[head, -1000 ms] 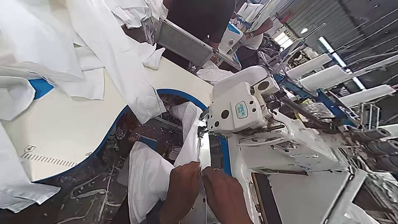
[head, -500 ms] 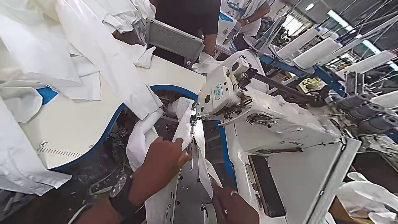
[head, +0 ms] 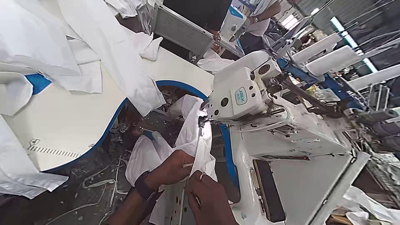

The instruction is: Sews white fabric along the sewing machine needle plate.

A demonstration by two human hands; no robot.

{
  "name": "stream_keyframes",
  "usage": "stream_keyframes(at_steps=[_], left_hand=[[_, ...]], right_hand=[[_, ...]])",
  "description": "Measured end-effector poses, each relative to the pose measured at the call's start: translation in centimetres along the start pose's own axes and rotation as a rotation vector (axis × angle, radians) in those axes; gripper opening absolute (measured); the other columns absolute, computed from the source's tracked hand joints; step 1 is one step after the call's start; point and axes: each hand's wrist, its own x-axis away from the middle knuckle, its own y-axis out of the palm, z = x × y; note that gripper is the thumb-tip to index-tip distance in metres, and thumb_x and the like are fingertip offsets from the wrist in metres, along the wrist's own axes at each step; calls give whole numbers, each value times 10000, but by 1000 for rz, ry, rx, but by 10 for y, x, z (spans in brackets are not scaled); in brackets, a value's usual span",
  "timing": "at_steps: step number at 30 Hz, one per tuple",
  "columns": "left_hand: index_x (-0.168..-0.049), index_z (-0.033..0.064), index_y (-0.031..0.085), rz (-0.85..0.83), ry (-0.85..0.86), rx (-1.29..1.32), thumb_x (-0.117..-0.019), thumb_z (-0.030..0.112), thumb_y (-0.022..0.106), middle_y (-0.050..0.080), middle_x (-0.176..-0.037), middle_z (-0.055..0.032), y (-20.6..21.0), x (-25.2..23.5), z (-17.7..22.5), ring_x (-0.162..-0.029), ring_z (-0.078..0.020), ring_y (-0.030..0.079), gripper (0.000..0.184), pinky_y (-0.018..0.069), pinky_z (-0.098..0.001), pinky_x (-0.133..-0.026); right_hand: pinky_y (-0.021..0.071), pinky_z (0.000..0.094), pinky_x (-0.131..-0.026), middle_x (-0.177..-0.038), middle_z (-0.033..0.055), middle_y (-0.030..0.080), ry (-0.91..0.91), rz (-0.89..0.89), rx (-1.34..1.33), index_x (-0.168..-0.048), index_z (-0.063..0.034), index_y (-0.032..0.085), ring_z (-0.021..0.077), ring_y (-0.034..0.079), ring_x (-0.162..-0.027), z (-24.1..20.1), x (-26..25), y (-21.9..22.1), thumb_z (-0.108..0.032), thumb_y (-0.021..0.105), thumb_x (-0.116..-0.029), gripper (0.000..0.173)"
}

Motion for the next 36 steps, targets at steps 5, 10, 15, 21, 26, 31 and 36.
stream_keyframes(at_steps=[5,10,15,21,26,31,36], left_hand=[[-773,46,672,40,18,242,-920,-1,581,618,-679,124,-4,-12,-15,-644,90,559,180,465,-129,-615],[-868,9,737,208,-15,-51,-946,100,594,685,-726,2,11,-4,-7,-675,-10,612,187,496,-247,-658],[-835,1,723,268,88,34,-949,63,575,687,-737,32,18,-11,-18,-702,51,612,197,507,-172,-681],[-990,25,806,399,62,-552,-966,188,583,743,-745,-101,8,-4,16,-674,-201,704,277,538,-440,-669],[-779,86,747,391,174,-1065,-904,167,633,680,-631,-57,-2,7,35,-570,-230,654,188,485,-523,-788],[-747,86,729,432,236,-1087,-891,135,612,633,-562,-29,36,19,33,-488,-188,596,192,484,-451,-717],[-838,78,784,562,244,-1047,-932,190,564,567,-494,-12,64,30,24,-423,-164,490,264,406,-322,-554]], right_hand=[[532,261,-560,-701,83,642,-133,28,124,-707,-49,698,184,654,-635,15,-19,13,-25,651,-731,58],[536,282,-555,-725,84,656,-154,-16,123,-683,-69,689,195,662,-653,16,-22,4,-30,649,-726,70],[537,301,-544,-695,77,630,-185,-27,127,-685,-72,693,207,656,-641,28,-24,3,-45,656,-730,64],[566,451,-541,-748,106,695,135,-65,229,-1048,12,713,284,705,-643,26,-12,-29,24,691,-741,308],[517,627,-814,-968,255,721,567,-531,175,-1225,37,655,466,700,-932,47,3,-48,-77,666,-929,317],[532,623,-645,-785,244,710,291,-611,267,-971,21,746,465,713,-756,17,21,-94,-133,655,-939,182],[561,609,-642,-799,259,707,245,-531,464,-882,33,759,473,717,-787,17,43,-94,-42,663,-902,123]])
